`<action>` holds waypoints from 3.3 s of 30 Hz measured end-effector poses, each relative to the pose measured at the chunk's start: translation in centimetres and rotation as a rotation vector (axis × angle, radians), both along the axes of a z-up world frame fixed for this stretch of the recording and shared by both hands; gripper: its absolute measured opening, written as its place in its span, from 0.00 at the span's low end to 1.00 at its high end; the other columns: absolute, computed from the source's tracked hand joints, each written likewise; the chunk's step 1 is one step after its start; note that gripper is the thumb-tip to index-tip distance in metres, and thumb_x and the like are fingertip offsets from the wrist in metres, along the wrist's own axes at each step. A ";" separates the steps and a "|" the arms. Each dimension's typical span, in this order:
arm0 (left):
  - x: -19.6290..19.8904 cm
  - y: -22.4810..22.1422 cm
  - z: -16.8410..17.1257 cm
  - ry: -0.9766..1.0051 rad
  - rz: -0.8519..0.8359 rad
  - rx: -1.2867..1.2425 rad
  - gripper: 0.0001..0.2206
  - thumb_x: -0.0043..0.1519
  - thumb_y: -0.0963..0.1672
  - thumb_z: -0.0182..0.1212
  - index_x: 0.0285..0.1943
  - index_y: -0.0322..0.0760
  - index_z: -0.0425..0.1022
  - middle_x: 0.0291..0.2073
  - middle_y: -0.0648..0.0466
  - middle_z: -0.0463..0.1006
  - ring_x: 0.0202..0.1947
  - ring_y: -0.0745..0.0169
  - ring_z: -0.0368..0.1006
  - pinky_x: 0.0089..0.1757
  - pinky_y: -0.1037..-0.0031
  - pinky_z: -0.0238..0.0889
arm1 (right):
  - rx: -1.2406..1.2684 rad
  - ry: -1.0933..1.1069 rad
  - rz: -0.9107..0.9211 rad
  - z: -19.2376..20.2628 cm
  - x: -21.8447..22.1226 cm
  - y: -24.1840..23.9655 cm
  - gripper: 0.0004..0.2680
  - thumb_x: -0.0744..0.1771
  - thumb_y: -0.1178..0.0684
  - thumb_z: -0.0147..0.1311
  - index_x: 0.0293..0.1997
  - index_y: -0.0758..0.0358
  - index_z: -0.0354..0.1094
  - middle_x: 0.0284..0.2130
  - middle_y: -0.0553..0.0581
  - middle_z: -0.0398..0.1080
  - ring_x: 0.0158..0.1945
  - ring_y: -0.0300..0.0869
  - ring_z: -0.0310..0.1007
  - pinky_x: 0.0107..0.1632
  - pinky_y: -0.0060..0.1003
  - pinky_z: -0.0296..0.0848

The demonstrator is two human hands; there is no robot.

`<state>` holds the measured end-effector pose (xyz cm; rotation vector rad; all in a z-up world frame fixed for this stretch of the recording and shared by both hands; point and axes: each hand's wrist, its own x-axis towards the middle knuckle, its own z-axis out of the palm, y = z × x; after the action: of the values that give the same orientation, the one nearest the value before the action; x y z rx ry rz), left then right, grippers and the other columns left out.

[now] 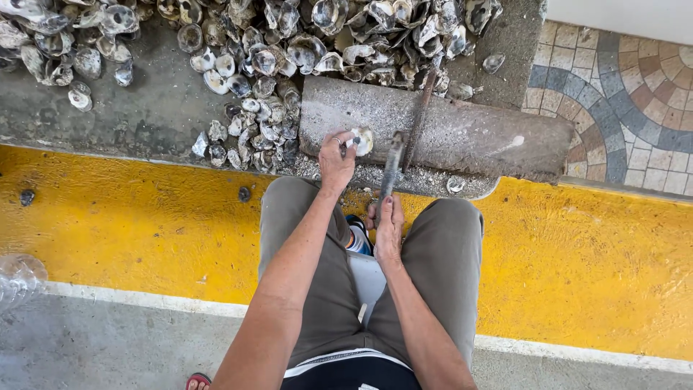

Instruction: The person sits on a low stool in front of a concrete bench piled with oysters. They pick oyster shells from the pile, place one on a stone block, and use a knife to pry the shells open, setting opened shells aside and continuing with the next one.

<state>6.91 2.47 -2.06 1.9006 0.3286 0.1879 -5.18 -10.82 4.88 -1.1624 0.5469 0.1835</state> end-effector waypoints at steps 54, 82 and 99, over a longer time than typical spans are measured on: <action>3.4 8.3 5.6 0.228 -0.401 0.207 0.19 0.67 0.53 0.58 0.50 0.36 0.83 0.27 0.45 0.81 0.29 0.53 0.79 0.38 0.62 0.70 | -1.261 -0.490 0.238 -1.7 9.7 -5.3 0.14 0.65 0.66 0.57 0.57 0.65 0.66 0.47 0.63 0.70 0.50 0.52 0.69 0.54 0.47 0.72; 3.1 7.8 6.6 0.264 -0.338 0.278 0.23 0.62 0.58 0.59 0.48 0.39 0.83 0.32 0.42 0.82 0.36 0.42 0.79 0.42 0.56 0.70 | 0.034 0.203 0.030 0.3 13.8 -7.2 0.08 0.72 0.45 0.41 0.48 0.57 0.63 0.17 0.46 0.58 0.13 0.28 0.49 0.14 0.25 0.49; 3.2 7.6 7.1 0.385 -0.359 0.312 0.25 0.63 0.60 0.54 0.49 0.42 0.83 0.32 0.44 0.83 0.35 0.46 0.80 0.42 0.56 0.70 | -0.983 -0.720 0.195 4.9 6.6 -1.6 0.19 0.74 0.60 0.48 0.77 0.56 0.52 0.47 0.64 0.77 0.32 0.36 0.74 0.35 0.34 0.76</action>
<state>10.10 10.12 5.03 2.2671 0.2159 -0.3931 1.40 -12.47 9.76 -2.1013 -0.1743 -0.3849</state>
